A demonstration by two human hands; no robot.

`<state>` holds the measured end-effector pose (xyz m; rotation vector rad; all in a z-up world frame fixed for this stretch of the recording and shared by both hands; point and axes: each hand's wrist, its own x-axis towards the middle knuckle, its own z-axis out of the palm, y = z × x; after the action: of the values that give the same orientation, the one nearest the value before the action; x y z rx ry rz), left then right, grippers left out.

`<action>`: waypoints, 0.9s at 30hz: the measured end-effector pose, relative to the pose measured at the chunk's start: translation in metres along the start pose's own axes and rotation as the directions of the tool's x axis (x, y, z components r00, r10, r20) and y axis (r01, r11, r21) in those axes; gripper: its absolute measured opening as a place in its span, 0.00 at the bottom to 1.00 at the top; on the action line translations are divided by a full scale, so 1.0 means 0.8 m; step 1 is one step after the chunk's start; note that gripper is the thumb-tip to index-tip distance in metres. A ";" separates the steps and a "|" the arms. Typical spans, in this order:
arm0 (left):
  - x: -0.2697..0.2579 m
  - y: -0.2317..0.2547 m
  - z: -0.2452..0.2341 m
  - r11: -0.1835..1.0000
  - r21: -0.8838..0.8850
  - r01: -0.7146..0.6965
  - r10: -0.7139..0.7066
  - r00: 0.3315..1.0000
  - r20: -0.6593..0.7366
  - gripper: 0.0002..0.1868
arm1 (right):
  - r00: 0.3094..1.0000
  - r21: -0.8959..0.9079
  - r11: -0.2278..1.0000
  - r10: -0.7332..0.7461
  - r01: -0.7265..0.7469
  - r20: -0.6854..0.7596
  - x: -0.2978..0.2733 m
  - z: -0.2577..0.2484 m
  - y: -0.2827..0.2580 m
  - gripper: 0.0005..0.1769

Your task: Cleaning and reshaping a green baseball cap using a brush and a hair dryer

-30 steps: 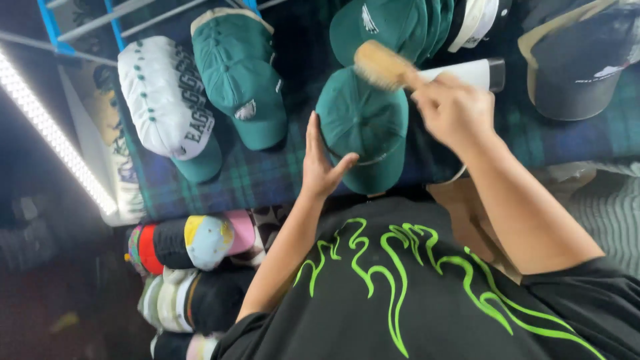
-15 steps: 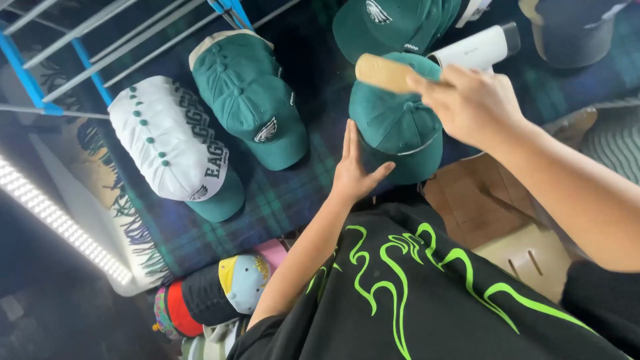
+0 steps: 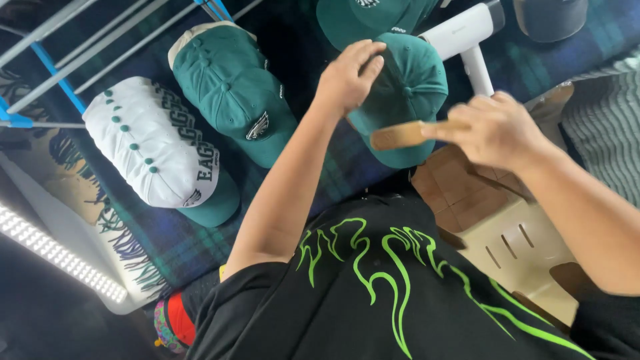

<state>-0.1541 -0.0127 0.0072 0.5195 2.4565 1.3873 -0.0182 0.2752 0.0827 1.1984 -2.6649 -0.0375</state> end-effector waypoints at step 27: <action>-0.176 -0.096 0.211 0.501 -0.733 0.460 -0.470 0.856 0.217 0.12 | 0.838 -0.358 0.852 -0.154 0.381 0.524 0.296 -0.003 -0.050 0.04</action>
<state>0.0273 0.0189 -0.1356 -0.3478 1.5314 1.9394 -0.1409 0.0729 0.1252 1.5399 -2.5890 -1.0786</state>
